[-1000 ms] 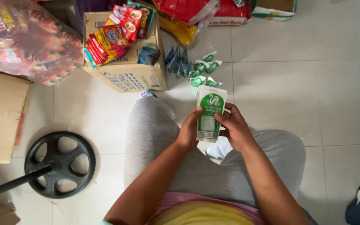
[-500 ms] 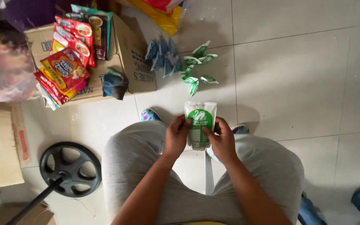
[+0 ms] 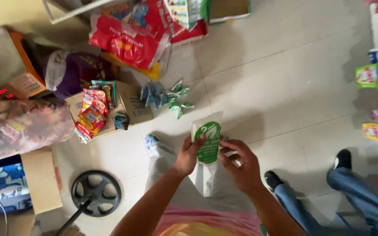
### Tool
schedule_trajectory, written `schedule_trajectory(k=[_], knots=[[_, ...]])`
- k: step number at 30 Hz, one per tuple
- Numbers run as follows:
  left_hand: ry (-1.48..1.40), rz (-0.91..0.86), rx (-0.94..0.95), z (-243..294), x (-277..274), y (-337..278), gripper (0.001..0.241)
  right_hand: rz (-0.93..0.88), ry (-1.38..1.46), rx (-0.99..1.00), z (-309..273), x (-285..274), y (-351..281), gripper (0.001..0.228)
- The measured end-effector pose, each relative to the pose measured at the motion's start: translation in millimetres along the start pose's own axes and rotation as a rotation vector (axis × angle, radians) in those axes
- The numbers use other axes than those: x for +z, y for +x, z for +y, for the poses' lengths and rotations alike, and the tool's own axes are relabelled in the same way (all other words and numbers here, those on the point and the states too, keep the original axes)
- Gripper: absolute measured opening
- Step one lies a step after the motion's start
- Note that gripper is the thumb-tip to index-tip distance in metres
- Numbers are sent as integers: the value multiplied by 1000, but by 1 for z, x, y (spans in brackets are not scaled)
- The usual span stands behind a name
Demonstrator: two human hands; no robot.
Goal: The recorder is seen wiping dust and dirt off vinegar pouches using a cloth and then organizing them on a grocery store shelf.
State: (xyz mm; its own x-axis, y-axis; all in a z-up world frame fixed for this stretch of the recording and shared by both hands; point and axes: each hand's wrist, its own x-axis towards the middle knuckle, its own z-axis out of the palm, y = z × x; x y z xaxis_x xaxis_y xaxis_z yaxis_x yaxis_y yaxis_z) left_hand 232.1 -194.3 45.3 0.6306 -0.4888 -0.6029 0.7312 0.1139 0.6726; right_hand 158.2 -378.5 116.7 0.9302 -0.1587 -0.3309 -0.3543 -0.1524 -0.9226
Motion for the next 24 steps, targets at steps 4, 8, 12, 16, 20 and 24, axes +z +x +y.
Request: schedule_trajectory(k=[4,8,12,16,20,24], knots=[[-135,-154,11,79,92,-19,48,73,24,42,-51,-83,-8,49],[-52,-294,74,103,149,-26,44,-142,158,32,-63,-130,-12,59],[212,-358,230,170,193,-55,41,-158,265,-57,-69,-149,-5,51],[880,-207,738,205,198,-64,40,-111,393,-106,-57,-154,16,50],[855,-100,650,210,188,-52,29,-126,310,-64,-79,-165,43,46],[797,-22,716,215,172,-16,20,-211,98,-90,-109,-177,79,45]])
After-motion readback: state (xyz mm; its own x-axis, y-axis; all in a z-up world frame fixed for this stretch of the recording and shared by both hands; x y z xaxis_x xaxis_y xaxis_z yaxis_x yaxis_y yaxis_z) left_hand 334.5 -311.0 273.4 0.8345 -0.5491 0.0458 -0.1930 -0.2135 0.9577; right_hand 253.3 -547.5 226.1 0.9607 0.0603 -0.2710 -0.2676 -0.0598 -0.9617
